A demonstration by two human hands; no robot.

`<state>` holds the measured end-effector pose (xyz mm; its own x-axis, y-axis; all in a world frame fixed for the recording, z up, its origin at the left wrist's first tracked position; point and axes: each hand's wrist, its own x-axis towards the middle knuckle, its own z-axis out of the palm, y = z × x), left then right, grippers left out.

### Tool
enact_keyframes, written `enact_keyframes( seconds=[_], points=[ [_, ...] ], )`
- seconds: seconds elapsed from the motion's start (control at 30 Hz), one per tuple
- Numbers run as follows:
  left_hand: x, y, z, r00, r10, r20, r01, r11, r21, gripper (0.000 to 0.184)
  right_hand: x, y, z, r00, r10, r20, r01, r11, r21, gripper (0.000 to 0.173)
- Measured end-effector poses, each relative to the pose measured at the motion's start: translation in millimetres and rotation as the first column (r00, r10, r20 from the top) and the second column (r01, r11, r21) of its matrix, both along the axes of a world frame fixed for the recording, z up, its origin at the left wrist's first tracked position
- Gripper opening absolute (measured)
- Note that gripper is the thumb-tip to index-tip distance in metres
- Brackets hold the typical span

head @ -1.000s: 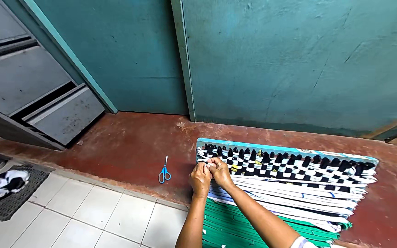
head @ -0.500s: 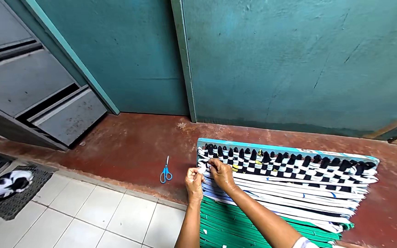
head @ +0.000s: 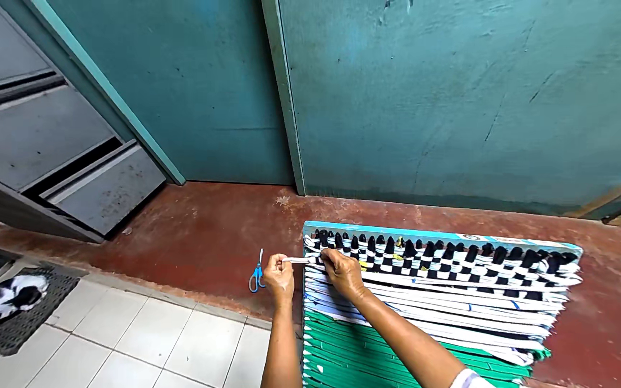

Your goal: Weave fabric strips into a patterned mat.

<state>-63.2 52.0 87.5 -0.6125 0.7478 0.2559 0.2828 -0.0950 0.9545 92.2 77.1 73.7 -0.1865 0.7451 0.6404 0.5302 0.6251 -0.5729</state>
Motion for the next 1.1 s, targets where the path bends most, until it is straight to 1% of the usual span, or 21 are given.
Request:
enact_keyframes(
  seconds=[0.03,0.1,0.17,0.23,0.27,0.33,0.43,0.5,0.53,0.6,0.67,0.73,0.77,0.9,0.97,1.03,1.1],
  points=[
    [1.9,-0.2,0.8,0.999,-0.022,0.046,0.021,0.999,0.04,0.01,0.2,0.0,-1.4,1.0,0.002,-0.005,-0.002,1.0,0.006,0.016],
    [8.5,-0.9,3.9,0.989,-0.093,0.115,0.086,0.994,0.063,0.011,0.8,0.8,-1.4,1.0,-0.002,-0.013,0.002,1.0,0.01,0.016],
    [10.9,-2.6,3.1,0.968,-0.165,0.187,0.16,0.986,0.042,0.011,0.7,-0.2,0.0,1.0,-0.006,-0.021,0.006,1.0,-0.004,0.016],
    [9.2,-4.3,0.4,0.95,-0.24,0.199,0.244,0.97,0.004,0.011,0.0,-0.7,2.3,1.0,-0.004,-0.024,0.004,1.0,-0.024,0.016],
    [8.6,-4.4,-1.4,0.949,-0.264,0.174,0.271,0.963,-0.017,0.01,0.3,-0.7,3.3,1.0,-0.001,-0.021,0.0,0.999,-0.036,0.017],
    [7.9,-4.8,-3.6,0.956,-0.286,0.068,0.29,0.954,-0.072,0.011,1.2,-0.8,4.6,1.0,0.008,-0.012,-0.009,0.998,-0.057,0.017],
    [8.9,-5.9,1.4,0.956,-0.269,-0.114,0.25,0.956,-0.155,0.012,2.5,-2.1,7.0,1.0,0.019,0.017,-0.017,0.996,-0.087,0.017],
    [10.5,-6.4,3.3,0.961,-0.241,-0.135,0.222,0.965,-0.142,0.011,2.7,-2.5,7.4,0.999,0.021,0.027,-0.019,0.996,-0.09,0.017],
    [11.0,-5.8,1.8,0.97,-0.226,-0.095,0.216,0.971,-0.099,0.011,2.9,-2.5,7.7,0.999,0.022,0.029,-0.019,0.996,-0.091,0.018],
    [12.1,-6.2,-1.9,0.968,-0.239,0.069,0.237,0.971,0.045,0.012,3.7,-2.4,8.0,0.999,0.033,0.031,-0.03,0.995,-0.098,0.018],
    [15.5,-6.5,-3.8,0.928,-0.275,0.251,0.238,0.957,0.168,0.013,4.8,-1.9,8.1,0.998,0.046,0.032,-0.042,0.993,-0.109,0.019],
    [16.8,-7.0,-5.2,0.894,-0.289,0.343,0.225,0.951,0.213,0.015,5.3,-1.4,7.3,0.998,0.053,0.034,-0.049,0.992,-0.115,0.02],
    [16.8,-7.7,-5.1,0.894,-0.286,0.345,0.226,0.952,0.205,0.015,5.5,-1.5,7.4,0.998,0.055,0.036,-0.05,0.991,-0.121,0.02],
    [15.6,-12.0,-3.1,0.925,-0.293,0.241,0.278,0.956,0.093,0.013,6.1,-1.9,7.4,0.998,0.052,0.041,-0.046,0.99,-0.13,0.019],
    [12.1,-13.7,-1.7,0.909,-0.349,0.23,0.352,0.935,0.027,0.013,6.0,-2.0,7.9,0.998,0.054,0.041,-0.048,0.99,-0.136,0.019],
    [7.3,-16.0,1.1,0.869,-0.434,0.239,0.451,0.892,-0.022,0.02,6.3,-1.8,7.6,0.998,0.052,0.039,-0.046,0.991,-0.128,0.019],
    [1.8,-18.7,3.0,0.847,-0.502,0.174,0.519,0.852,-0.071,0.026,6.5,-2.3,7.2,0.998,0.052,0.04,-0.047,0.992,-0.12,0.019]
  ],
)
